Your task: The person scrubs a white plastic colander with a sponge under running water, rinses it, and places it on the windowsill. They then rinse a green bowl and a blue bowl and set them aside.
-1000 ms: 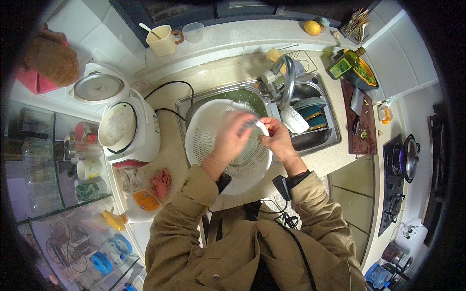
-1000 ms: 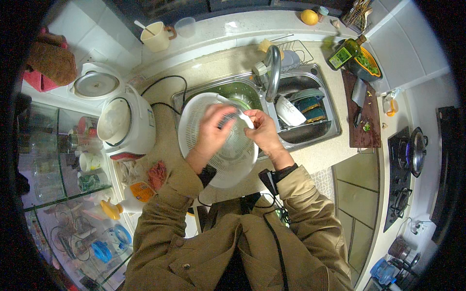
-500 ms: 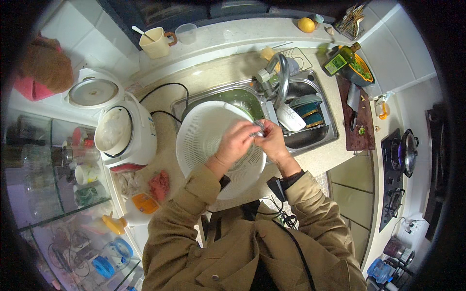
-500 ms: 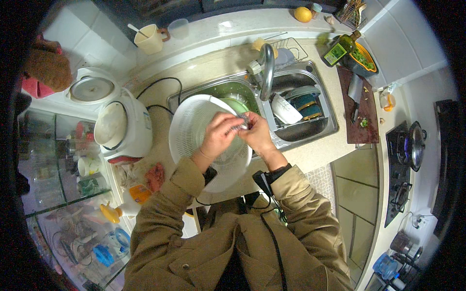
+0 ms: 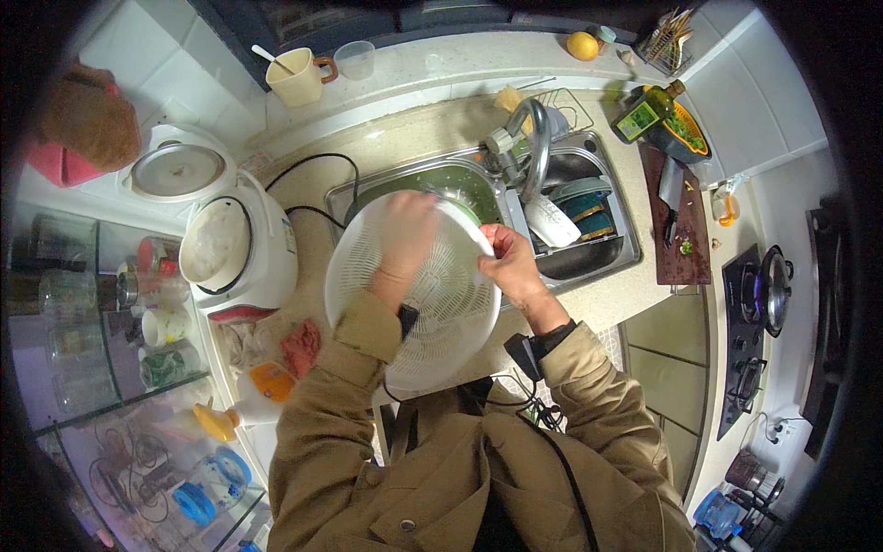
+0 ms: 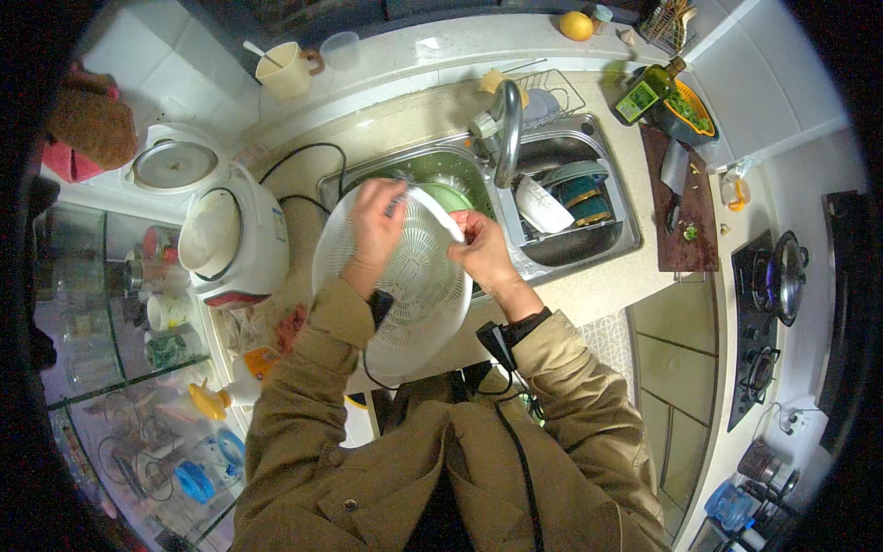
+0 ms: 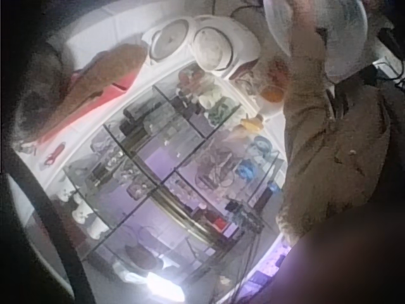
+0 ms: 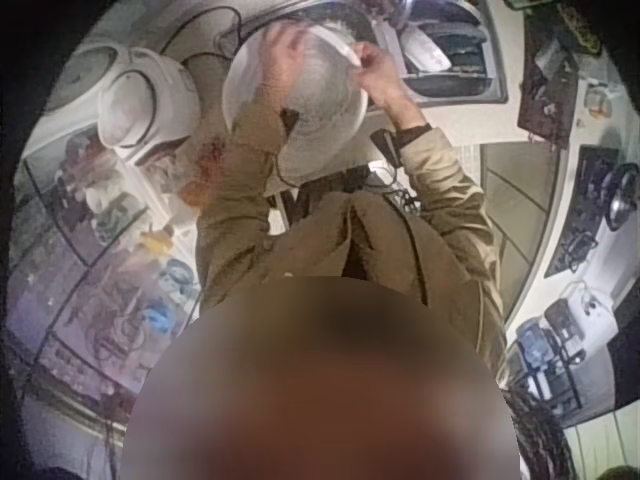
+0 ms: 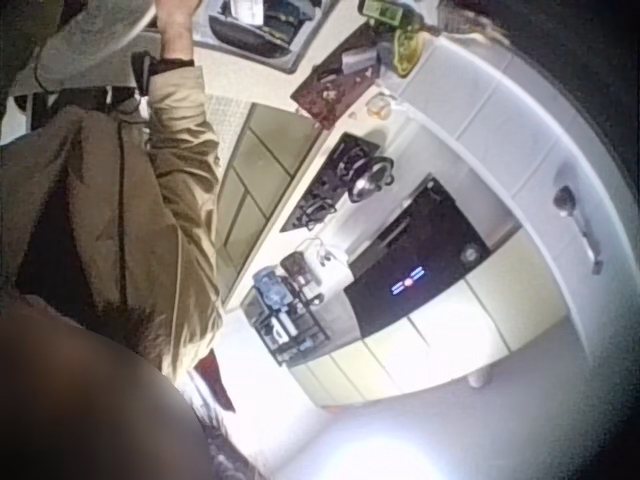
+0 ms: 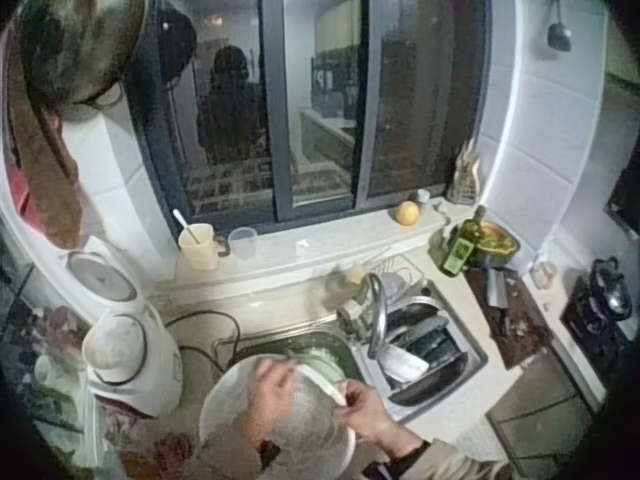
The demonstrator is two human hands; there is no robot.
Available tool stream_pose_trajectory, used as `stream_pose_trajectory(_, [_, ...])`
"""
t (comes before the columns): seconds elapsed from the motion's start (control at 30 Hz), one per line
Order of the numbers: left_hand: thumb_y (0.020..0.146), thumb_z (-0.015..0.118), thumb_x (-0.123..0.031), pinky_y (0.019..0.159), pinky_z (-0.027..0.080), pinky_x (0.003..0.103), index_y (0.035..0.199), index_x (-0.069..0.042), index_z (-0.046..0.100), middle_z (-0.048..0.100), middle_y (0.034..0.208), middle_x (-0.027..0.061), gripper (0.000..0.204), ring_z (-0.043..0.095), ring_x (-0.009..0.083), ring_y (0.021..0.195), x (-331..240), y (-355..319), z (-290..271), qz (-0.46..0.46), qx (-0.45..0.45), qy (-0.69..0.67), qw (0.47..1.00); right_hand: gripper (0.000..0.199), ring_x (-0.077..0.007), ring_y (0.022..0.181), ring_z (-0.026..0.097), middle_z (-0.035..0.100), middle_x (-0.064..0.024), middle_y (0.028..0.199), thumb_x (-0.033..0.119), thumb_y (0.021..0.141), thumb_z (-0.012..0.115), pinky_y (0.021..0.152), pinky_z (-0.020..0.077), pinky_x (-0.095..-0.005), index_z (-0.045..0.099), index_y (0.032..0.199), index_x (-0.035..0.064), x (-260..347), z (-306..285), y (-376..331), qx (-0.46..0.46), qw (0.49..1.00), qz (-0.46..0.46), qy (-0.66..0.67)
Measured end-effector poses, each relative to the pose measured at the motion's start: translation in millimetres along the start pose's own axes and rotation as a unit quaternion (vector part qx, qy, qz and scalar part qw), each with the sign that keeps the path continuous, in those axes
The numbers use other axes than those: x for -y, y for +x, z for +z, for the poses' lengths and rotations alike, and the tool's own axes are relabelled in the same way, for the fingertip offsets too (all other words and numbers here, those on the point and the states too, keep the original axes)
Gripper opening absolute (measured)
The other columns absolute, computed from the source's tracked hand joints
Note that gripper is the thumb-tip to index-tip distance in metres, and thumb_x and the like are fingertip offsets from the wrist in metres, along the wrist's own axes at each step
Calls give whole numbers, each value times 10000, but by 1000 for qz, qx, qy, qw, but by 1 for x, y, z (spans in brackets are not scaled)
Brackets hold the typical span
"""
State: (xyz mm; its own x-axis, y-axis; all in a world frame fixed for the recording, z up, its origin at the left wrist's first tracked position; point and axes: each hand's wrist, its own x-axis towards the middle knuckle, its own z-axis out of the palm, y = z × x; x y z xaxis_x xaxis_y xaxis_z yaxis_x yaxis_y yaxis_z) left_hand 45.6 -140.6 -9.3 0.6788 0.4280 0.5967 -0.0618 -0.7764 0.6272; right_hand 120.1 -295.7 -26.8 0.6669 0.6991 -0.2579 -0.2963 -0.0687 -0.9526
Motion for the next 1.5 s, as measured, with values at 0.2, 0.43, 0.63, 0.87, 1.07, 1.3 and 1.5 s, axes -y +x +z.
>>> stream_pose_trajectory(0.2, [677, 642, 54, 724, 490, 339, 925, -39, 648, 605, 896, 124, 266, 598, 271, 823, -14, -11, 9, 17, 77, -147, 986, 395, -85, 805, 570, 618, -15, 908, -133, 693, 543, 731, 455, -222, 567, 1072, -25, -2, 1, 1, -12, 1000, -25, 7])
stream_pose_trajectory(0.43, [679, 648, 45, 747, 493, 345, 964, -38, 651, 593, 911, 102, 297, 590, 263, 832, 7, -11, 12, -26, 29, -46, 998, 442, -87, 859, 564, 610, -28, 962, -153, 666, 519, 760, 446, -220, 563, 1087, -27, -3, -6, 3, 9, 1000, 3, 24])
stream_pose_trajectory(0.63, [636, 652, 54, 725, 489, 349, 957, -26, 641, 567, 906, 98, 332, 568, 272, 825, 0, -28, 21, 53, 100, -137, 984, 444, -76, 856, 557, 606, -20, 960, -141, 674, 521, 761, 440, -213, 561, 1101, -29, -8, -3, 8, 12, 999, -32, 35])
stream_pose_trajectory(0.87, [666, 641, 17, 796, 447, 394, 936, -36, 600, 554, 945, 121, 279, 526, 316, 904, 72, -26, -4, 13, 89, 106, 990, 560, -132, 888, 602, 637, -60, 1032, -161, 638, 506, 818, 467, -258, 553, 1174, -4, 1, -15, -1, -52, 998, 24, 8])
stream_pose_trajectory(1.07, [717, 629, -11, 872, 375, 431, 1069, -33, 500, 487, 1036, 166, 376, 455, 353, 993, 71, -16, -47, -38, 86, 116, 989, 526, -136, 824, 615, 653, -61, 982, -144, 646, 449, 757, 486, -257, 584, 1136, -11, -1, -22, -3, -64, 990, 40, 117])
stream_pose_trajectory(1.3, [758, 578, -87, 889, 394, 414, 1063, -29, 492, 479, 1047, 175, 322, 457, 344, 1021, 68, -20, -54, 3, 115, 181, 977, 381, -168, 799, 617, 657, -91, 943, -87, 684, 496, 758, 498, -297, 611, 1036, 2, -18, -33, -4, -108, 987, 50, 109])
stream_pose_trajectory(1.5, [826, 524, -126, 791, 466, 373, 1065, -31, 513, 512, 1045, 163, 258, 535, 288, 911, 80, -42, -8, -90, 210, 273, 934, 367, -144, 804, 610, 658, -78, 951, -107, 698, 477, 759, 486, -272, 621, 1021, -9, -13, -23, -12, -80, 993, -4, 86])
